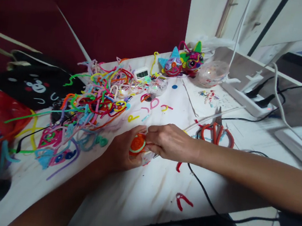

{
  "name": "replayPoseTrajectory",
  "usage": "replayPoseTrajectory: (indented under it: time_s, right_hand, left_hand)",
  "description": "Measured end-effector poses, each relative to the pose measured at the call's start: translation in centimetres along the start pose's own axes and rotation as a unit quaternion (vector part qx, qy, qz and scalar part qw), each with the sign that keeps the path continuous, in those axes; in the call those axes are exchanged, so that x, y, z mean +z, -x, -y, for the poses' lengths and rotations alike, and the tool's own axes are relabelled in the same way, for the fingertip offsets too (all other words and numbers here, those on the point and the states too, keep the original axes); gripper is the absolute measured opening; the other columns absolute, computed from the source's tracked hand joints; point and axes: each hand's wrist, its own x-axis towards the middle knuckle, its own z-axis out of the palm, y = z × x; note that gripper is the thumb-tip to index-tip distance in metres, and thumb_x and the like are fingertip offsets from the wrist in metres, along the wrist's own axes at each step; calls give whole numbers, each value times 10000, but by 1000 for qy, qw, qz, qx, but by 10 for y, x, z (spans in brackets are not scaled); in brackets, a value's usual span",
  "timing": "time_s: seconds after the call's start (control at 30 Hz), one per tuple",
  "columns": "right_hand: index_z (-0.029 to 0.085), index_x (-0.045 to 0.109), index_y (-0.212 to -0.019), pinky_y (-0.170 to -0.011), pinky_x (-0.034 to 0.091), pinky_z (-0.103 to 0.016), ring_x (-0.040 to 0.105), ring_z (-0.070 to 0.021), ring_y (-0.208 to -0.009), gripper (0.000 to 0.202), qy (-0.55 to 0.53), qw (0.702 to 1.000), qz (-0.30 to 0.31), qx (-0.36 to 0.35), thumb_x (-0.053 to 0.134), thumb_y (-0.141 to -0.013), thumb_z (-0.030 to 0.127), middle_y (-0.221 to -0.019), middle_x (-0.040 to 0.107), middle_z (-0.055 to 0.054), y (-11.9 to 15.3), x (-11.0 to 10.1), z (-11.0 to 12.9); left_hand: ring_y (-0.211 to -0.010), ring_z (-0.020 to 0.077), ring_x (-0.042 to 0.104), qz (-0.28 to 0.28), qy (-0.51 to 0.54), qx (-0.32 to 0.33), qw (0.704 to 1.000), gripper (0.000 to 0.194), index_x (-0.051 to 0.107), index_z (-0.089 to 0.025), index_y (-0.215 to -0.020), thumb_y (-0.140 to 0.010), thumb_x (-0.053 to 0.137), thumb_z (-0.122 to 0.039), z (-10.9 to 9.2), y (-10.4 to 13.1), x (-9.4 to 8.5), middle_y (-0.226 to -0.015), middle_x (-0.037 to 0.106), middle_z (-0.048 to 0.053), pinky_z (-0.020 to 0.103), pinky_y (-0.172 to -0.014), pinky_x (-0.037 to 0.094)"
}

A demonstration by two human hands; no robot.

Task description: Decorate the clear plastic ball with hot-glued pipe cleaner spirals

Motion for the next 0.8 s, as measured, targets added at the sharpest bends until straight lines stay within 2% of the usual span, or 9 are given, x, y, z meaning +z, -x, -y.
replayPoseTrajectory:
  time_s: [0.17, 0.4, 0.57, 0.8]
  right_hand:
    - [156, 647, -884, -663, 462, -262, 599, -135, -729, 142, -13, 1000, 4, 5, 519, -938, 187, -859, 602, -47, 1, -2, 0]
    - [147, 655, -902, -683, 470, -259, 610, -134, -757, 165, -24, 1000, 14, 6, 500, -947, 178, -881, 613, -54, 3, -6, 4]
    - [142, 668, -920, -661, 474, -258, 616, -138, -742, 113, -7, 1000, 16, 23, 577, -897, 206, -906, 627, -66, 10, -4, 9]
    - [127, 674, -922, -672, 471, -272, 634, -164, -748, 143, -22, 1000, -1, 15, 542, -925, 181, -822, 676, -75, 9, 2, 3]
  left_hand:
    - [-1064, 263, 681, 10, 13, -18, 1000, 717, 341, -207, -1354, -706, 643, -260, 2, 0, -1, -1178, 672, 115, 412, -914, 583]
    - [-1046, 272, 683, 12, 15, -14, 1000, 705, 338, -183, -1348, -713, 633, -268, 2, 0, -2, -1171, 673, 131, 419, -890, 586]
    - [-994, 271, 689, 15, 12, -1, 1000, 687, 327, -168, -1353, -738, 614, -277, 1, -1, -3, -1122, 682, 123, 413, -847, 595]
    - [-1042, 275, 676, 20, 15, -8, 1000, 683, 322, -156, -1362, -752, 608, -267, 0, 0, -3, -1157, 674, 138, 417, -878, 583]
